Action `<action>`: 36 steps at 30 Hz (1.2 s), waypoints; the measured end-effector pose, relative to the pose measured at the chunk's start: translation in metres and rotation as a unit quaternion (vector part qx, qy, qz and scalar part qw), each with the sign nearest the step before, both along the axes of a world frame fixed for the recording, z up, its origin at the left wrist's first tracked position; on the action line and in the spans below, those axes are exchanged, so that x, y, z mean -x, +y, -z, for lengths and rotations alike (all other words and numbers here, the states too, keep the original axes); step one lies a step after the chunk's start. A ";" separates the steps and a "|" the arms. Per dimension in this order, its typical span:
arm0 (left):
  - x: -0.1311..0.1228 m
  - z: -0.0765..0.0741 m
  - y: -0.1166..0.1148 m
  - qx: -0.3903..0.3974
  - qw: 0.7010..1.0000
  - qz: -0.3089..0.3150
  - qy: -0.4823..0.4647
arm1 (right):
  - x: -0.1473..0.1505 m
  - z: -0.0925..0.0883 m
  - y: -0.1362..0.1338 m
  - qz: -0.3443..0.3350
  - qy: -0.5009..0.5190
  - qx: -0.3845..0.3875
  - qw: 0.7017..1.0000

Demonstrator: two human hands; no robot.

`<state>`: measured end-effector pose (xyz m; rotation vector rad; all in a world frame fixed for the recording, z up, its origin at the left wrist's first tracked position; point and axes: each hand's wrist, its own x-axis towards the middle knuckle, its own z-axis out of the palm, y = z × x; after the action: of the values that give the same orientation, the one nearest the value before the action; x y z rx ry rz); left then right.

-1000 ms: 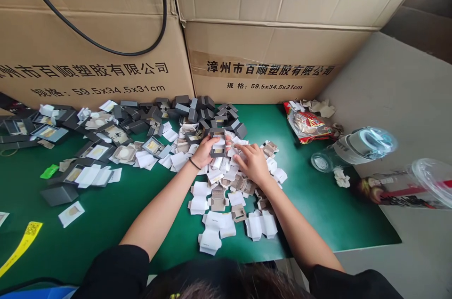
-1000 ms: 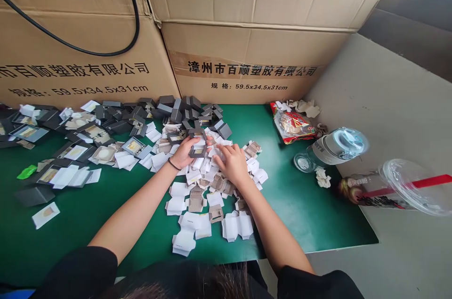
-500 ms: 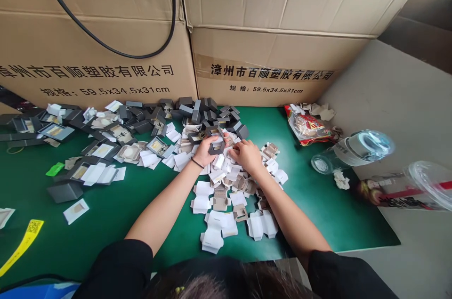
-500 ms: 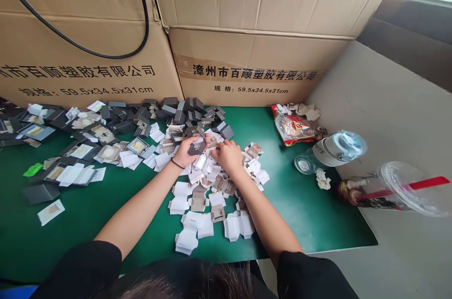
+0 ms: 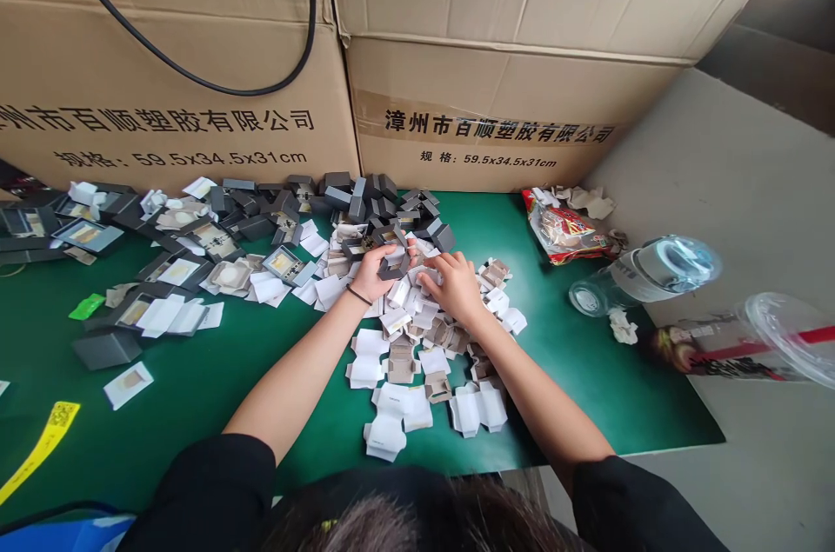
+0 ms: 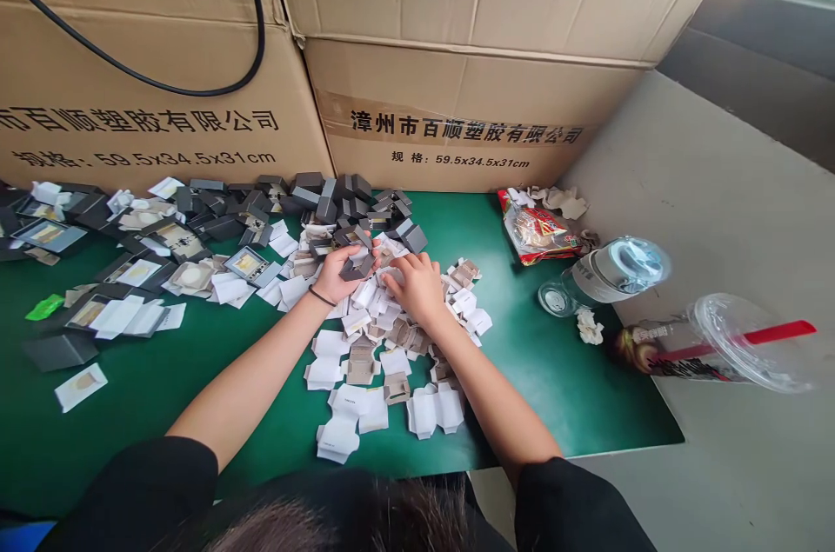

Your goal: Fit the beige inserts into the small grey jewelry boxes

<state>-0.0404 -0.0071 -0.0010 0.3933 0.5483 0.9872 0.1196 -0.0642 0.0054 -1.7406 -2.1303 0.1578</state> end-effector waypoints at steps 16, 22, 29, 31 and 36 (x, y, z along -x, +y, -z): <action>-0.004 0.010 0.001 -0.065 0.997 0.006 0.048 | 0.013 -0.010 0.021 0.011 0.042 0.085 0.995; -0.003 0.009 0.000 -0.077 0.995 0.021 0.053 | -0.011 -0.013 0.021 0.049 0.135 -0.006 0.990; -0.003 0.008 -0.001 -0.057 0.996 0.039 0.058 | -0.007 0.002 0.018 0.058 0.325 -0.132 0.935; -0.003 0.008 -0.001 -0.051 0.997 0.040 0.051 | -0.006 0.005 0.018 0.017 0.332 -0.120 0.936; -0.003 0.008 -0.001 -0.046 0.997 0.044 0.040 | -0.009 0.012 0.018 0.001 0.353 -0.101 0.930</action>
<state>-0.0376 -0.0077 -0.0088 0.5369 0.5547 0.9174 0.1290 -0.0461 -0.0067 -1.2968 -1.5495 0.4680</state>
